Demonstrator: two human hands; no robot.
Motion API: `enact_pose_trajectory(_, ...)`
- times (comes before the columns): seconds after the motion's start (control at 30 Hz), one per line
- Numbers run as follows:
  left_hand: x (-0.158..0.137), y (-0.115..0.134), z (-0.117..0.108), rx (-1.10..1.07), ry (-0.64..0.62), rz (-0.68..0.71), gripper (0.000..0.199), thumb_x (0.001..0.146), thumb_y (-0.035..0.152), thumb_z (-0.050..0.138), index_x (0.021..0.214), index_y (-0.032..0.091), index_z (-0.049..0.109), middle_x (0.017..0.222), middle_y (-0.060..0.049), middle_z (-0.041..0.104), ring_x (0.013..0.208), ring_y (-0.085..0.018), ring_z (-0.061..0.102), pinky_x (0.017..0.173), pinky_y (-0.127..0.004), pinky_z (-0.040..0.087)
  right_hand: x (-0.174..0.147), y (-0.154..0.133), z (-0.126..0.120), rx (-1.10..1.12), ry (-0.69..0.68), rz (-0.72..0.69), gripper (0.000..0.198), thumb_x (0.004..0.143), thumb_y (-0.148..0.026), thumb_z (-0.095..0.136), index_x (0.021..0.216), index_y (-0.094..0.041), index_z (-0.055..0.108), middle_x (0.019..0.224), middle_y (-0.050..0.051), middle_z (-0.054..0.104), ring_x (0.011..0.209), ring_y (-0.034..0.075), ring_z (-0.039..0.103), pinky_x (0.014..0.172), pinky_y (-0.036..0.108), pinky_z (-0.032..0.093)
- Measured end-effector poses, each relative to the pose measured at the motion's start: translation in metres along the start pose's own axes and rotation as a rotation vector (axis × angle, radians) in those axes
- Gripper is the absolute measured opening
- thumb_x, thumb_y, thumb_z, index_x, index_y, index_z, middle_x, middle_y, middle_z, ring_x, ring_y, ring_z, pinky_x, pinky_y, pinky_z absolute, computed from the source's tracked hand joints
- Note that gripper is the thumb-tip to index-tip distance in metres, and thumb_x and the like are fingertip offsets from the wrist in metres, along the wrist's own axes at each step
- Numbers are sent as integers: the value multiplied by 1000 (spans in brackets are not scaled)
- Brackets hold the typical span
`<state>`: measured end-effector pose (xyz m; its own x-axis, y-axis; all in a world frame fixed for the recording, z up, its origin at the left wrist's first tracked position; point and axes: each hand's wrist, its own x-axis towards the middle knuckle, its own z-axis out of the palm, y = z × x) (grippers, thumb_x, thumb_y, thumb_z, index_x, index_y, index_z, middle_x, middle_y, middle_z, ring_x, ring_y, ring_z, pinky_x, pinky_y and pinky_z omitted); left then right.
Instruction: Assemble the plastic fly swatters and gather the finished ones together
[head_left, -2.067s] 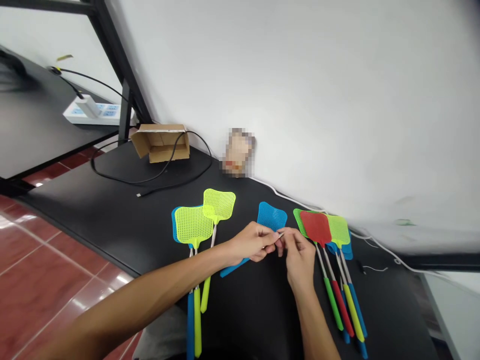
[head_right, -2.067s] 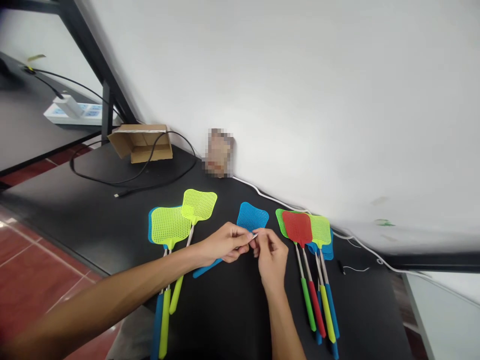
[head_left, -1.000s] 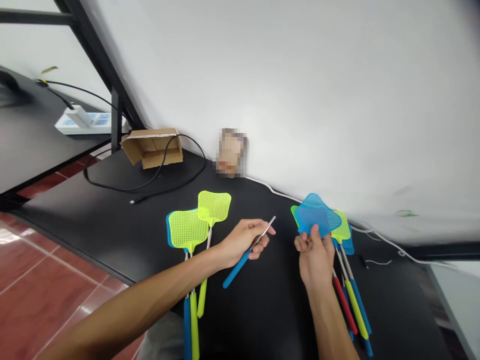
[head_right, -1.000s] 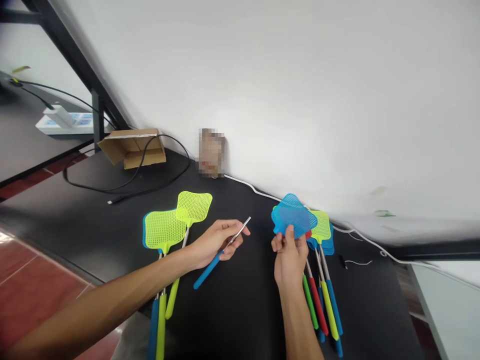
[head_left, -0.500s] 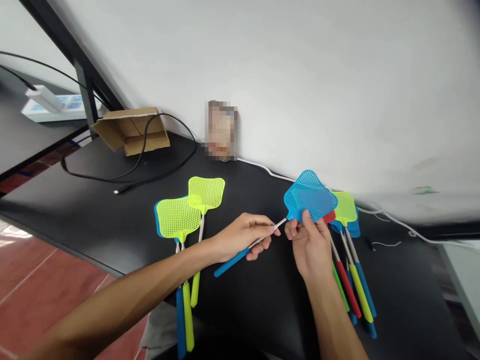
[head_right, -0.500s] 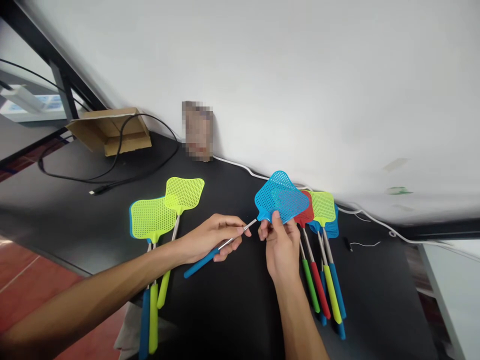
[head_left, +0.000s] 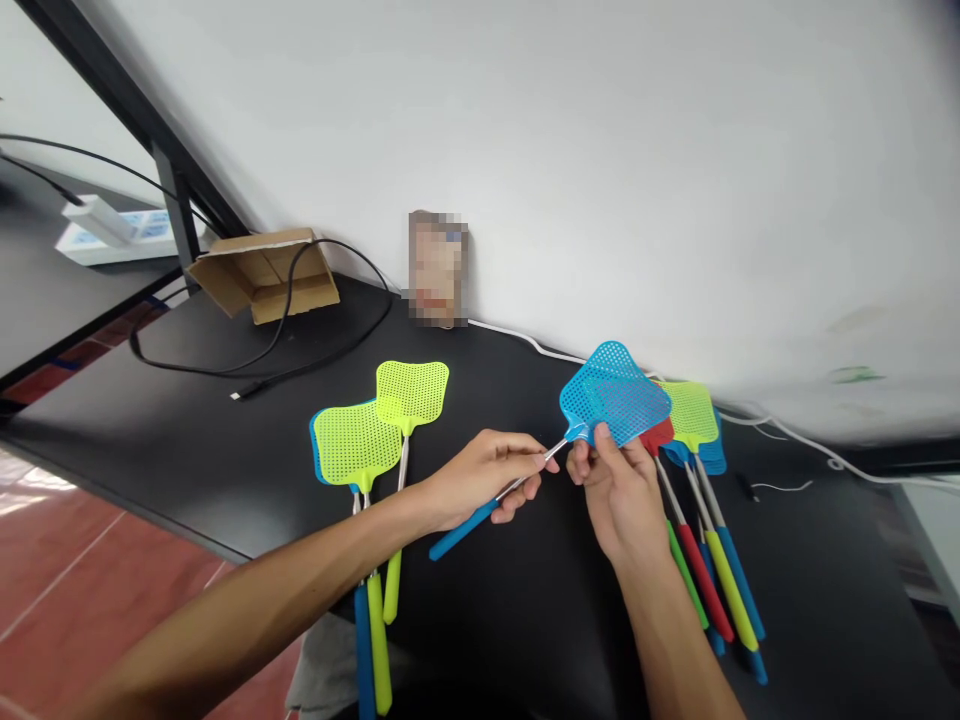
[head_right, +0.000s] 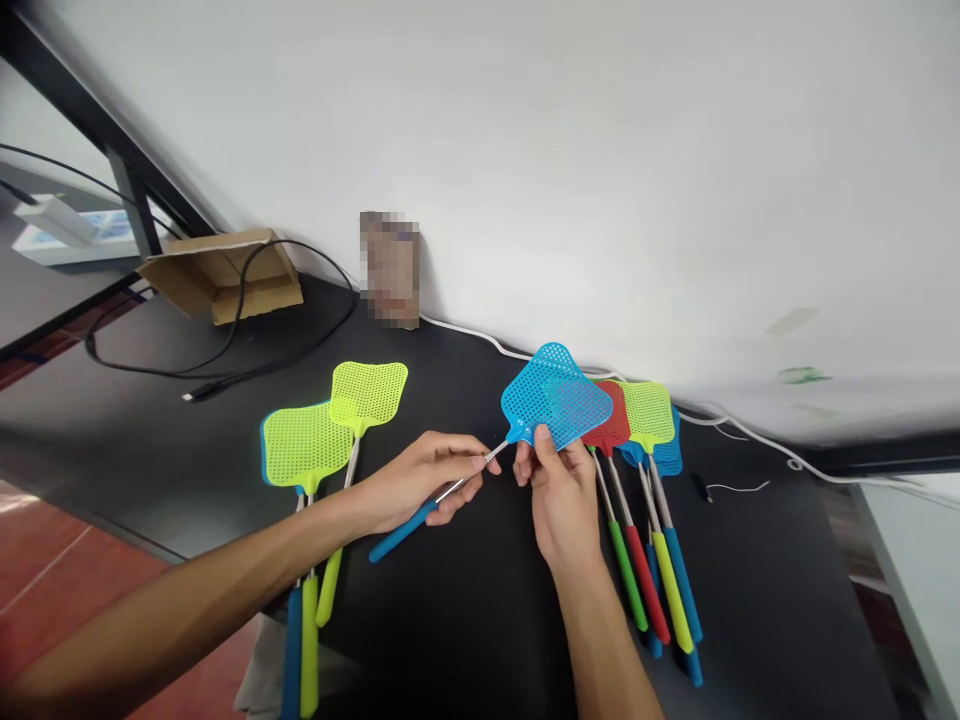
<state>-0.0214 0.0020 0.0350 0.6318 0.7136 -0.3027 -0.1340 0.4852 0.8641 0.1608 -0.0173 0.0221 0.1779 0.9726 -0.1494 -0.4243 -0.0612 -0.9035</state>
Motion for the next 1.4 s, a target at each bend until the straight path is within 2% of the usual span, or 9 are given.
enact_pose_trajectory(0.43, -2, -4, -2, 73, 29, 37, 40, 93, 47, 67, 102, 9, 74, 66, 1, 54, 46, -6, 43, 38, -19, 33, -4, 5, 1, -111, 22, -71, 29, 87, -35, 76, 69, -21, 58, 60, -3, 55, 57, 13, 50, 55, 28, 40)
enact_pose_trajectory(0.73, -4, -4, 4, 67, 34, -7, 43, 89, 51, 71, 99, 9, 74, 64, 2, 50, 49, -5, 37, 41, -19, 21, -14, 15, 0, -426, 199, -202, 44, 90, -37, 70, 57, -22, 44, 52, -6, 43, 51, 12, 44, 54, 28, 38)
enact_pose_trajectory(0.83, -3, -2, 2, -12, 17, -10, 36, 92, 47, 69, 96, 11, 72, 64, 3, 50, 46, -4, 36, 41, -19, 20, -13, 11, 0, -388, 95, -163, 36, 89, -41, 71, 62, -20, 57, 57, -3, 52, 54, 13, 48, 55, 28, 40)
enact_pose_trajectory(0.93, -3, 2, -1, -157, -39, -11, 31, 97, 44, 64, 95, 14, 69, 66, 4, 47, 43, -3, 32, 41, -19, 18, -11, 6, 3, -211, -141, -57, 38, 92, -53, 62, 87, -18, 75, 66, 2, 60, 61, 16, 53, 56, 30, 42)
enact_pose_trajectory(1.1, -6, 6, -5, -280, -211, -82, 27, 100, 39, 60, 93, 13, 67, 66, 5, 42, 42, -1, 26, 40, -19, 15, -10, 3, 9, 35, -246, 159, 50, 92, -62, 59, 114, -19, 73, 70, 1, 58, 61, 16, 53, 53, 29, 42)
enact_pose_trajectory(1.17, -7, 6, -5, -308, -280, -126, 27, 100, 38, 60, 93, 13, 67, 66, 5, 40, 42, -1, 24, 40, -19, 15, -10, 2, 10, 114, -226, 168, 36, 90, -55, 66, 104, -23, 72, 67, -2, 52, 57, 14, 50, 53, 28, 41)
enact_pose_trajectory(1.23, -7, 4, -6, -340, -328, -163, 26, 100, 37, 61, 94, 12, 67, 65, 6, 39, 43, -2, 22, 39, -18, 15, -9, 2, 8, 162, -188, 157, 27, 89, -48, 71, 80, -23, 66, 62, -5, 46, 53, 12, 46, 54, 28, 41)
enact_pose_trajectory(1.3, -7, 2, -7, -364, -342, -182, 26, 99, 36, 62, 94, 12, 68, 65, 6, 39, 43, -2, 19, 38, -18, 13, -10, 2, 6, 159, -144, 122, 36, 88, -42, 75, 66, -22, 54, 57, -5, 43, 53, 12, 43, 55, 28, 41)
enact_pose_trajectory(1.4, -7, 0, -7, -362, -316, -172, 27, 96, 39, 66, 95, 12, 69, 65, 6, 40, 44, -2, 18, 38, -17, 13, -11, 2, 5, 106, -78, 17, 38, 86, -35, 78, 64, -22, 50, 55, -6, 43, 53, 11, 41, 56, 28, 40)
